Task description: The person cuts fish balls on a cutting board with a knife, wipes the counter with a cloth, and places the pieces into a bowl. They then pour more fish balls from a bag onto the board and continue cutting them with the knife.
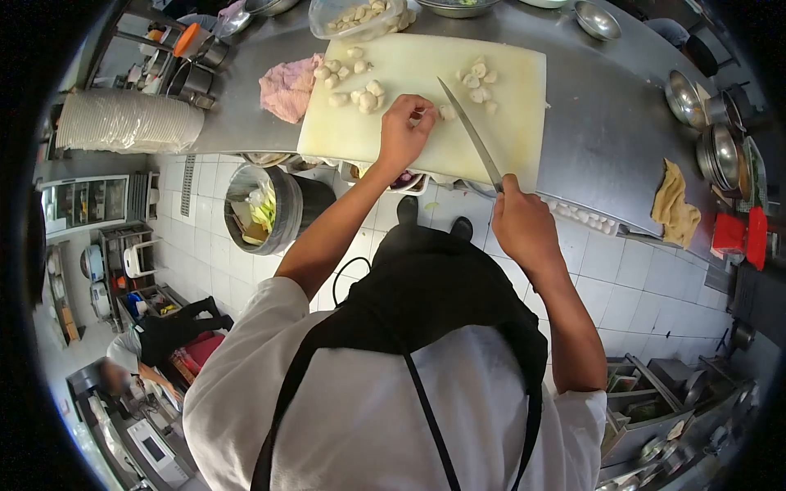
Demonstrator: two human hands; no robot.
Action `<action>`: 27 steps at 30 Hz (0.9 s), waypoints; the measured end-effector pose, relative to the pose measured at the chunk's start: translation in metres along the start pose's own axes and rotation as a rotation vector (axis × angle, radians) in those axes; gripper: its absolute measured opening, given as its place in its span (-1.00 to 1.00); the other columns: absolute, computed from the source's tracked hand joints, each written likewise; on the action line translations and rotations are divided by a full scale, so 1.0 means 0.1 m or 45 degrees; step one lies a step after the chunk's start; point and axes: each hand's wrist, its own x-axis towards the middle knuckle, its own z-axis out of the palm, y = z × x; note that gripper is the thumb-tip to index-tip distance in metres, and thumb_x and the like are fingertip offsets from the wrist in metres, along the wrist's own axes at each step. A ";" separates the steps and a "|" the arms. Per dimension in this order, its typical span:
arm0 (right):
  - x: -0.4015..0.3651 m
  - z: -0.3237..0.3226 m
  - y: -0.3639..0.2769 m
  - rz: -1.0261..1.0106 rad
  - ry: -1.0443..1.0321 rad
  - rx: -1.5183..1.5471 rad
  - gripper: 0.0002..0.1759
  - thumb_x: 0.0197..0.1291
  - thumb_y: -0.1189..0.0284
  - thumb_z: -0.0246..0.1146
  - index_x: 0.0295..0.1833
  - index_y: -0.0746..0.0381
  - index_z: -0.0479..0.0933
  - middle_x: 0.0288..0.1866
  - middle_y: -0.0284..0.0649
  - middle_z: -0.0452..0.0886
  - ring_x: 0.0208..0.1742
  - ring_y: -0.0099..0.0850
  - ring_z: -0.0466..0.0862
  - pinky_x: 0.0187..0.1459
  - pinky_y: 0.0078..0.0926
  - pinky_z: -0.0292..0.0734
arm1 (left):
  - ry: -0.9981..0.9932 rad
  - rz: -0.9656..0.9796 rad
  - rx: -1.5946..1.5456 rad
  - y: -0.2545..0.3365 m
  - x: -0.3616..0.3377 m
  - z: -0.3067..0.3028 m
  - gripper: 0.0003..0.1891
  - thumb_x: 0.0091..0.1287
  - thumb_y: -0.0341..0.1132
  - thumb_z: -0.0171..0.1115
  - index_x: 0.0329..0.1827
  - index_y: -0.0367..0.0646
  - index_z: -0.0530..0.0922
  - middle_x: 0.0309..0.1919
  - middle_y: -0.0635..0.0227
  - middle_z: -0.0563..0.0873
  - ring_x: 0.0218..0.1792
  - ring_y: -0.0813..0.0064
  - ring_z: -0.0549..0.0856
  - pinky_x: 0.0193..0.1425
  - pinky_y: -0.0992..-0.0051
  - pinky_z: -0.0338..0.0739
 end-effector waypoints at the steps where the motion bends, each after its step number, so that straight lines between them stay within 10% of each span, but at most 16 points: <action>1: -0.02 -0.01 -0.03 -0.009 -0.016 0.007 -0.72 0.49 0.37 0.03 0.16 0.31 0.39 -0.26 0.27 0.68 -0.12 0.29 0.68 -0.03 0.22 0.54 | 0.021 -0.009 -0.029 -0.01 -0.01 0.02 -0.85 0.29 -0.43 0.43 -0.13 -0.29 0.72 -0.15 0.20 0.75 -0.31 0.38 0.76 -0.22 0.44 0.66; 27: 0.23 0.04 -0.11 0.076 -0.277 0.015 -0.71 0.51 0.39 0.00 0.15 0.39 0.36 -0.19 0.37 0.66 -0.05 0.36 0.66 0.04 0.24 0.48 | 0.059 0.075 -0.150 -0.17 -0.01 0.17 -0.90 0.28 -0.54 0.38 -0.17 -0.36 0.72 -0.16 0.16 0.79 -0.32 0.35 0.80 -0.20 0.46 0.72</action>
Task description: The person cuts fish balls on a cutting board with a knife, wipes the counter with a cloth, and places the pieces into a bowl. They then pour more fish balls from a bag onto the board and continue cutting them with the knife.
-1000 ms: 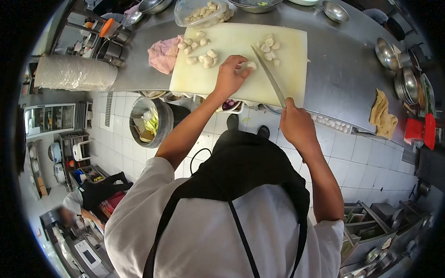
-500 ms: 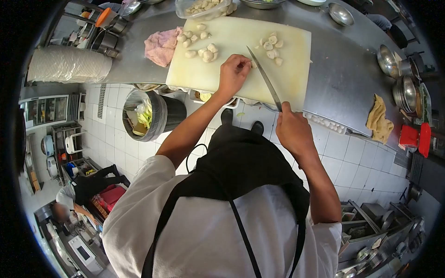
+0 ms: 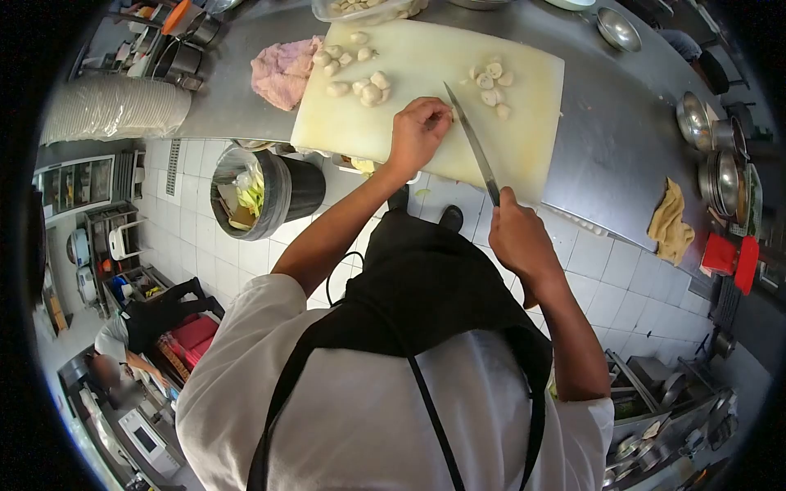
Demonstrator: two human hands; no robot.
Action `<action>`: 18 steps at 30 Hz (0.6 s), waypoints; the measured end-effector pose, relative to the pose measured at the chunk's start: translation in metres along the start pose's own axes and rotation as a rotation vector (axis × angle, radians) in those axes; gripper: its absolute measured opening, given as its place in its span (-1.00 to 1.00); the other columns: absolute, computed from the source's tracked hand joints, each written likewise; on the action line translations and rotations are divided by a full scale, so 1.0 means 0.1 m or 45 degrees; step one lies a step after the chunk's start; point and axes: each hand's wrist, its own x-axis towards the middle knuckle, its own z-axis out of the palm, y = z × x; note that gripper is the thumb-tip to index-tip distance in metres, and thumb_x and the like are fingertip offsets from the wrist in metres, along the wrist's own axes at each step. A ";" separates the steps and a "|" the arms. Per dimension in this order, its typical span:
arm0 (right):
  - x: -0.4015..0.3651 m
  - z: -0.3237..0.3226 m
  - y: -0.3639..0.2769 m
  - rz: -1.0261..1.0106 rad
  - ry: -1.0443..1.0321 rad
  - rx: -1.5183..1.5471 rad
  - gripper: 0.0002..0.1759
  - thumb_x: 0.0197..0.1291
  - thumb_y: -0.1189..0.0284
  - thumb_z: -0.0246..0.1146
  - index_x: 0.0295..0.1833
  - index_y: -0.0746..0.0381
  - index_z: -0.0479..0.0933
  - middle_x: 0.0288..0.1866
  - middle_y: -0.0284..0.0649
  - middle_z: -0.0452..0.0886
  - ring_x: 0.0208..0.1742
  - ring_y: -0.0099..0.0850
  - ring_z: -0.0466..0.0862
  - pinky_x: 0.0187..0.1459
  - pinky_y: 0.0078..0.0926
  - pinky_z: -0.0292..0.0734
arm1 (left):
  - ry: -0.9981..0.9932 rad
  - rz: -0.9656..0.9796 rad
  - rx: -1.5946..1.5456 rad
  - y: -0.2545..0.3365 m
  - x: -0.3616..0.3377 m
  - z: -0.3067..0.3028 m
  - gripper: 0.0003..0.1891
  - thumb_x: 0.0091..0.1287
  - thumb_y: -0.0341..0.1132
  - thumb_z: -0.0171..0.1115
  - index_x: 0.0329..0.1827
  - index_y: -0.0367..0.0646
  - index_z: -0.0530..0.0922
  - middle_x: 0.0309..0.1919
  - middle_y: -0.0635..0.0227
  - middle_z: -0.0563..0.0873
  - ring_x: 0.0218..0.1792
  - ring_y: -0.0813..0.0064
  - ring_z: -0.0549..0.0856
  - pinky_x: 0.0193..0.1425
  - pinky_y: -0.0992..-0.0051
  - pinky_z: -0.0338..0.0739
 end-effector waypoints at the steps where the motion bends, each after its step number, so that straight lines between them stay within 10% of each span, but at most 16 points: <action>1: 0.05 0.07 0.06 -0.023 0.012 -0.001 -0.71 0.51 0.39 0.00 0.15 0.39 0.36 -0.19 0.38 0.66 -0.04 0.36 0.66 0.04 0.24 0.48 | -0.004 0.011 0.006 0.00 -0.01 -0.01 -0.90 0.28 -0.55 0.38 -0.17 -0.36 0.72 -0.17 0.15 0.79 -0.32 0.33 0.79 -0.19 0.45 0.73; 18: -0.15 0.06 0.12 -0.195 0.144 0.110 -0.70 0.50 0.31 0.03 0.13 0.31 0.40 -0.24 0.32 0.65 -0.11 0.34 0.63 -0.03 0.25 0.45 | 0.032 0.149 0.824 0.06 0.88 -0.76 -0.73 0.18 -0.35 0.49 -0.07 -0.21 0.75 -0.01 0.06 0.73 -0.01 0.03 0.75 0.14 0.18 0.65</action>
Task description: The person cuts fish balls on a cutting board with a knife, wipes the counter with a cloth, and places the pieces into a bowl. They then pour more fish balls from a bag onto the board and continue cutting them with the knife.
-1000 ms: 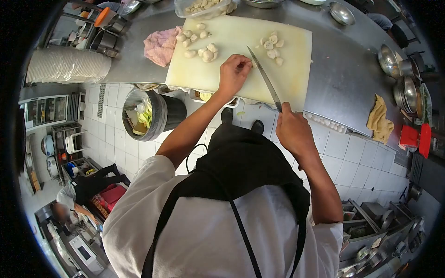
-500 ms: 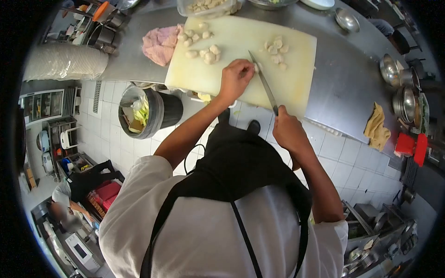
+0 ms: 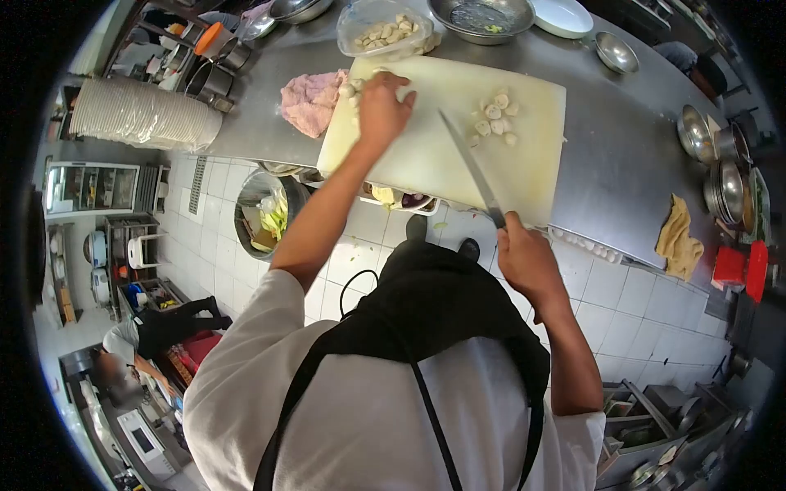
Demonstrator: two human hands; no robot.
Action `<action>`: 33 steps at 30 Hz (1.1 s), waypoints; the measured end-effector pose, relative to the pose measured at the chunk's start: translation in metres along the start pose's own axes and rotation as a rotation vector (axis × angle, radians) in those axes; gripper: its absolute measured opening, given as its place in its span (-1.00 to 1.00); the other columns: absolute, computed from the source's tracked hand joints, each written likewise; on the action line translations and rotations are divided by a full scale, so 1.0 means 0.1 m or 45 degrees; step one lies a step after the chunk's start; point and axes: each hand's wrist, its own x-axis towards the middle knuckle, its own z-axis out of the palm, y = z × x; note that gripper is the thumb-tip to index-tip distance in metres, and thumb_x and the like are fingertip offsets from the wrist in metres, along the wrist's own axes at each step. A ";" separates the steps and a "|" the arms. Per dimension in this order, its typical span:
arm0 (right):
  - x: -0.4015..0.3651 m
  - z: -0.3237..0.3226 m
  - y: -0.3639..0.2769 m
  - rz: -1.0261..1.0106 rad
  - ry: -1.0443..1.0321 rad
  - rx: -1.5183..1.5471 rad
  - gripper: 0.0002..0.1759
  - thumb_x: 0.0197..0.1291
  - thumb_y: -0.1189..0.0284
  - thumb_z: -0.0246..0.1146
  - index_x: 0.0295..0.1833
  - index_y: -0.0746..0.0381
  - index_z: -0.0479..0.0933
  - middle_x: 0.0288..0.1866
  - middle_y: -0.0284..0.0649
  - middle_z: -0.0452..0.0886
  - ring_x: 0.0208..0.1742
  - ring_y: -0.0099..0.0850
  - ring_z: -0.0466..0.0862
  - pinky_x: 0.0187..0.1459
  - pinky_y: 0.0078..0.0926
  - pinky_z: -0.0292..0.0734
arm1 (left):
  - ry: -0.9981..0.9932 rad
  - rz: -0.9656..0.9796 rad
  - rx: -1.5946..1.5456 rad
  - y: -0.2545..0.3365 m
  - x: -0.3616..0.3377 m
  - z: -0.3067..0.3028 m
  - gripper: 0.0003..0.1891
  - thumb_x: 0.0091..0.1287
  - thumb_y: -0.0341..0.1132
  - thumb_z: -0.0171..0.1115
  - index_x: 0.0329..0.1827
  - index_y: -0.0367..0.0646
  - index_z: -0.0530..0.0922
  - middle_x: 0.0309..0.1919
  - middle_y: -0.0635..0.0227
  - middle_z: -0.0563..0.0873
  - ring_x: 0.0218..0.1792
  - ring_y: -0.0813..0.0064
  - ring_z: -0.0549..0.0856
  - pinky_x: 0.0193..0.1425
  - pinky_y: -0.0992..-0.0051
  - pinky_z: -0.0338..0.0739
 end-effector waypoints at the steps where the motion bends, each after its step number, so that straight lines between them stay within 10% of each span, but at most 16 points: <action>1: 0.01 0.09 0.05 0.008 -0.005 0.011 -0.69 0.50 0.30 0.03 0.13 0.31 0.40 -0.24 0.32 0.64 -0.11 0.34 0.63 -0.03 0.26 0.45 | -0.071 -0.060 0.149 -0.09 0.11 -0.02 -0.67 0.16 -0.30 0.50 -0.03 -0.22 0.74 0.03 0.03 0.70 0.00 0.00 0.74 0.15 0.16 0.65; 11: 0.04 0.25 0.28 0.095 0.056 -0.014 -0.70 0.47 0.31 0.06 0.10 0.32 0.41 -0.22 0.31 0.66 -0.09 0.32 0.66 0.00 0.26 0.49 | -0.477 -0.169 0.566 -0.44 0.70 0.30 -0.67 0.20 -0.35 0.32 -0.01 -0.35 0.69 0.21 -0.21 0.59 -0.01 -0.12 0.77 0.08 0.10 0.72; 33: 0.07 0.08 0.26 0.206 0.087 -0.033 -0.70 0.48 0.31 0.06 0.10 0.33 0.42 -0.14 0.31 0.67 0.00 0.29 0.65 0.08 0.21 0.49 | -0.700 0.261 0.372 -0.45 0.67 0.38 -0.67 0.17 -0.48 0.28 0.02 -0.15 0.73 0.13 0.06 0.68 0.09 0.03 0.72 0.20 0.19 0.64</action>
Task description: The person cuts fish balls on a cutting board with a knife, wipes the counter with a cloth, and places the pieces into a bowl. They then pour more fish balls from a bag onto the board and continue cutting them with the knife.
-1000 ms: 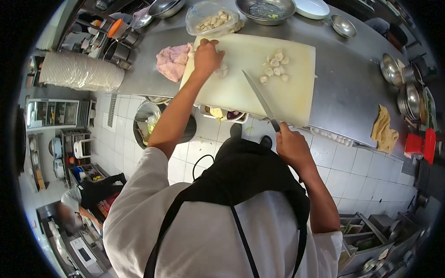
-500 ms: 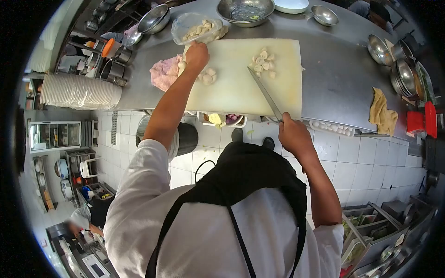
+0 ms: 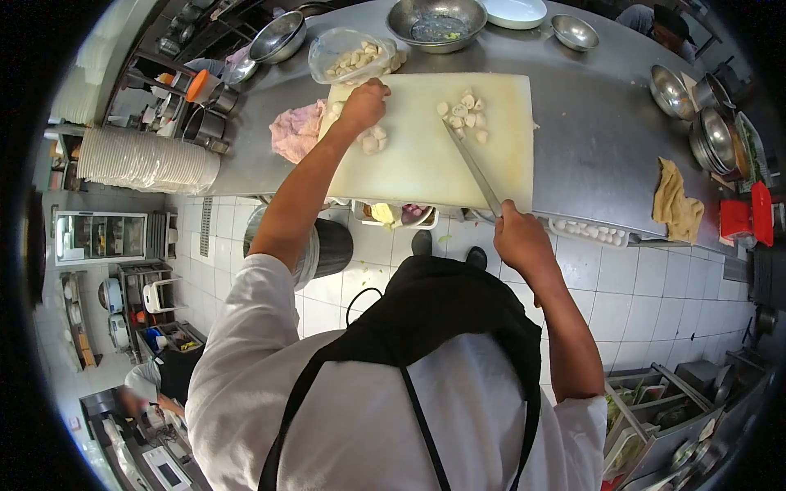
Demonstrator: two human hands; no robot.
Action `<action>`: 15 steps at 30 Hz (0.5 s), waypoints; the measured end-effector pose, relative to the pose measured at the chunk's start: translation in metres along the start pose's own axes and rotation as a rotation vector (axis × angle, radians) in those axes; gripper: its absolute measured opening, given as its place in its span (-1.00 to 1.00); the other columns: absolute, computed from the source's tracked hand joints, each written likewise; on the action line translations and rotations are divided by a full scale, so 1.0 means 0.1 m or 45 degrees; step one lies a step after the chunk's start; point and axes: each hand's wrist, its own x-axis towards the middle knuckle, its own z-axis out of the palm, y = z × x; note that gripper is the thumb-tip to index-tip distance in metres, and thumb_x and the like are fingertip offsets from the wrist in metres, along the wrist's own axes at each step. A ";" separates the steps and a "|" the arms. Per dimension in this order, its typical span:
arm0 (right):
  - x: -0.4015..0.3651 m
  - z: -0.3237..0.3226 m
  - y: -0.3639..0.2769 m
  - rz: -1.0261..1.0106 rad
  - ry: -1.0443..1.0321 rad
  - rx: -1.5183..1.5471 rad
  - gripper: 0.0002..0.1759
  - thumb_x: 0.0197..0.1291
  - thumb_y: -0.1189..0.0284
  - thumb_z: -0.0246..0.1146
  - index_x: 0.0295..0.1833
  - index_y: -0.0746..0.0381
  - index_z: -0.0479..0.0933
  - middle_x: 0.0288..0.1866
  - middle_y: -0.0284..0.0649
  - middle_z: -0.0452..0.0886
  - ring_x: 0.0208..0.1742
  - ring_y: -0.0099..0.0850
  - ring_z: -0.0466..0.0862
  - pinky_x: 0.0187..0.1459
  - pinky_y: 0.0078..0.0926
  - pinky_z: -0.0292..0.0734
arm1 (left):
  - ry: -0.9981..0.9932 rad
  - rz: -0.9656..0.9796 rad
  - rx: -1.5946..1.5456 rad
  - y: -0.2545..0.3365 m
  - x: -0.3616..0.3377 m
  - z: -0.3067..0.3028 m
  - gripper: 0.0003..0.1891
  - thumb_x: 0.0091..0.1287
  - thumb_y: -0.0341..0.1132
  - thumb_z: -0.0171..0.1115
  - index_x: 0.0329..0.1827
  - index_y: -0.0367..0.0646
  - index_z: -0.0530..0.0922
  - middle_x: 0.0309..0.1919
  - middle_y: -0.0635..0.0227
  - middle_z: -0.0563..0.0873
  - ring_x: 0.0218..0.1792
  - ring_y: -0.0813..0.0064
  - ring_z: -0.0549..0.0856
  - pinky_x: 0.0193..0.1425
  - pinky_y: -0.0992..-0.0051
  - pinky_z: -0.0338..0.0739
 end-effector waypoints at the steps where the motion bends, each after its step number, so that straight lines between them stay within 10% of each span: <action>1: 0.01 0.01 0.01 -0.004 0.008 0.012 -0.71 0.49 0.30 0.06 0.08 0.32 0.41 -0.16 0.31 0.67 -0.01 0.29 0.65 0.07 0.21 0.48 | 0.020 0.030 -0.042 -0.01 0.00 -0.01 -0.67 0.17 -0.47 0.28 0.01 -0.15 0.74 0.12 0.05 0.68 0.09 0.04 0.72 0.20 0.20 0.63; 15: 0.04 0.01 0.09 -0.092 0.064 -0.001 -0.71 0.47 0.33 0.06 0.09 0.34 0.42 -0.21 0.31 0.67 -0.07 0.31 0.66 0.03 0.21 0.50 | 0.385 0.113 -0.989 1.23 -0.79 0.03 -0.76 0.16 -0.53 0.37 -0.10 -0.16 0.78 -0.11 0.18 0.75 -0.33 0.26 0.78 -0.11 0.36 0.70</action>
